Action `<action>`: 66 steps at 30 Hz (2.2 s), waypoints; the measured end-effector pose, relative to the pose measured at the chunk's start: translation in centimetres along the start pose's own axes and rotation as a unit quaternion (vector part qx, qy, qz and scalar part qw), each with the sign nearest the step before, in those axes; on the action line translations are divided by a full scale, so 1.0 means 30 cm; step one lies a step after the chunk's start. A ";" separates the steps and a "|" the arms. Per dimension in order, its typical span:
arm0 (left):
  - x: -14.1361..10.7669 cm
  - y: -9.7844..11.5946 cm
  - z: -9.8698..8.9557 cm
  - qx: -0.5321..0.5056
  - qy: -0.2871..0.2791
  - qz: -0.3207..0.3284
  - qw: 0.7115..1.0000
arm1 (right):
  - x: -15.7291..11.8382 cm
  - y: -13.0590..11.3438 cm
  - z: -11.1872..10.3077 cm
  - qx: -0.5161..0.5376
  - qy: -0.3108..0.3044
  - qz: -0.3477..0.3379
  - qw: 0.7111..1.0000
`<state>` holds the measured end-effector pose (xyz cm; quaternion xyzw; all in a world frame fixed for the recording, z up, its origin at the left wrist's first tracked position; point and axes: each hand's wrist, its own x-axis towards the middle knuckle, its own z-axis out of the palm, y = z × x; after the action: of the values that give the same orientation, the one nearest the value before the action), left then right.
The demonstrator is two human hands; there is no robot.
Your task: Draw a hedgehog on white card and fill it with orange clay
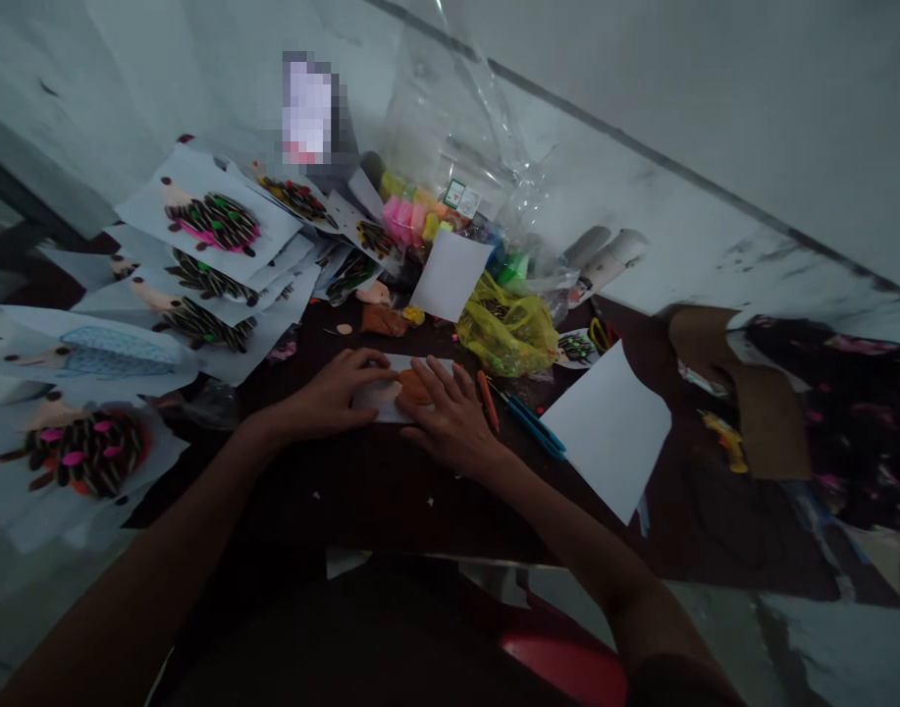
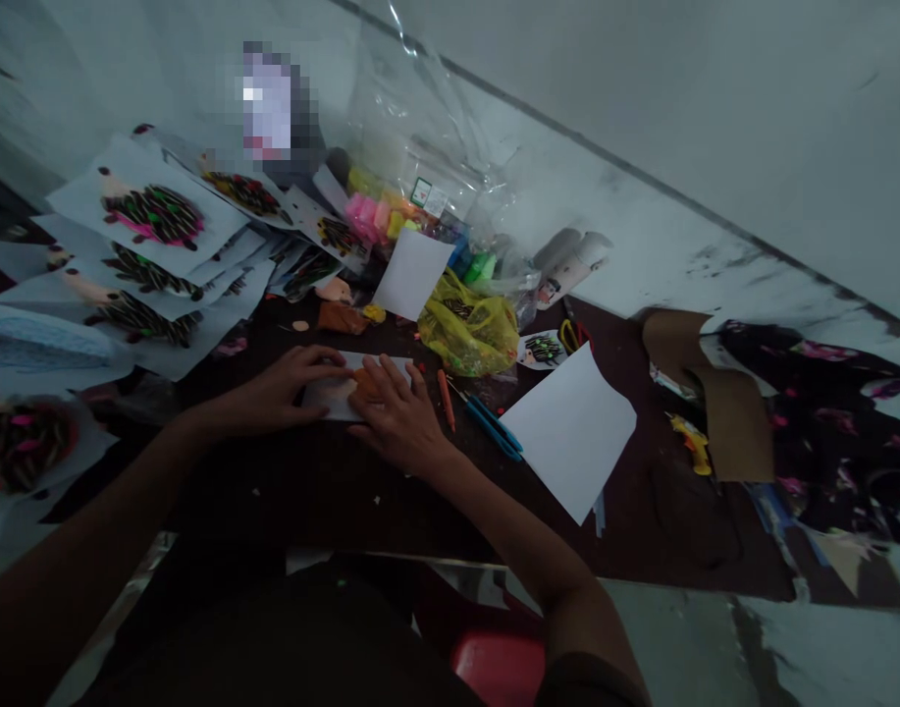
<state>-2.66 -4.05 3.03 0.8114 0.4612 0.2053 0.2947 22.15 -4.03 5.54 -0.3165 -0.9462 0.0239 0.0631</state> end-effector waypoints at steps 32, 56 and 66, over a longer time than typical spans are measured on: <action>-0.003 -0.011 0.004 -0.004 -0.001 -0.005 1.000 | -0.058 0.054 -0.008 -0.003 -0.002 0.021 1.000; -0.003 -0.018 0.005 0.003 0.001 0.001 1.000 | -0.065 0.074 -0.022 0.054 -0.044 0.018 0.997; -0.003 -0.013 0.002 0.006 0.002 -0.004 1.000 | -0.070 0.076 -0.010 0.063 -0.035 0.046 0.996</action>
<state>-2.89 -3.99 2.72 0.8112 0.4658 0.2027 0.2897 25.21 -3.48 5.41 -0.3539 -0.9289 0.0972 0.0491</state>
